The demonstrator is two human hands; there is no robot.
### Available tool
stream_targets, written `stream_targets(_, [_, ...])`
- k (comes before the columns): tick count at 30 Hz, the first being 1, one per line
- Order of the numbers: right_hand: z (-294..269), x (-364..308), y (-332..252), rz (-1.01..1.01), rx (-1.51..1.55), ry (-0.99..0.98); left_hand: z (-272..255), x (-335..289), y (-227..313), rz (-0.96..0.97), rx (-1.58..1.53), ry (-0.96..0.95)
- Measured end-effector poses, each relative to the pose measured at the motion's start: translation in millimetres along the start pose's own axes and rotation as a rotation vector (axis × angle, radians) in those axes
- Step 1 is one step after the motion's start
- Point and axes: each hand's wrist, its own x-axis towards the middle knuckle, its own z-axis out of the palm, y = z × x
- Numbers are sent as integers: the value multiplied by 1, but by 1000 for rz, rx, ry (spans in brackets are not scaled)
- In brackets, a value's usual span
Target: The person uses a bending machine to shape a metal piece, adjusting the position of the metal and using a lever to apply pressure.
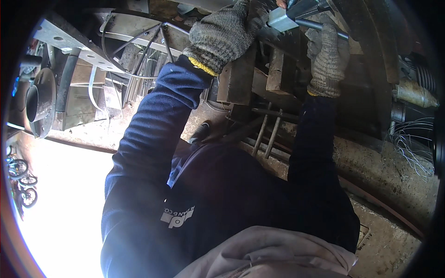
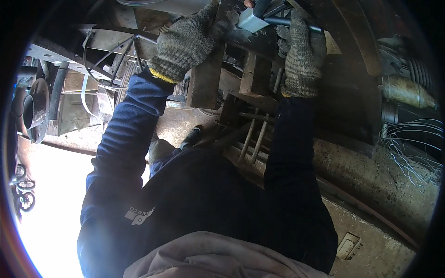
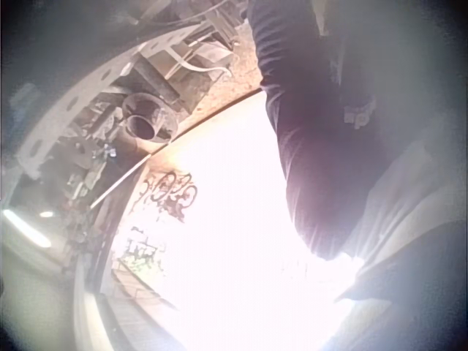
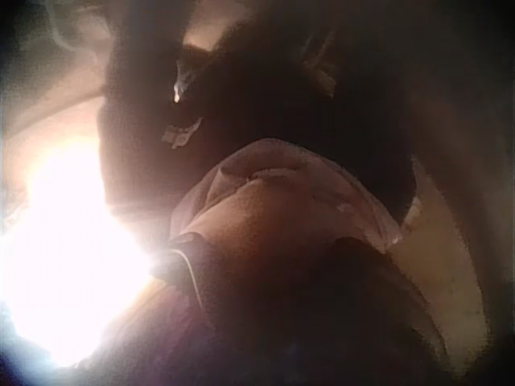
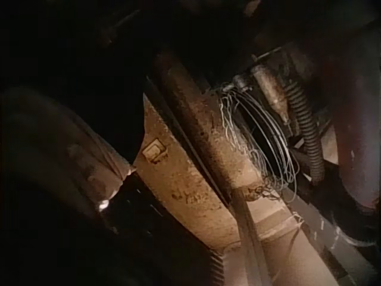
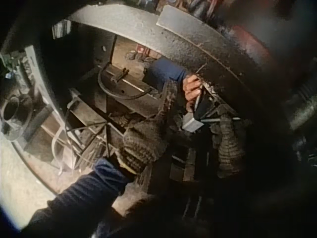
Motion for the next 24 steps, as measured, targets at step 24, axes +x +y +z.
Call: stream_targets(24, [-35, -39, 82, -28, -559, -250, 22, 1, -10, -200, 108, -99])
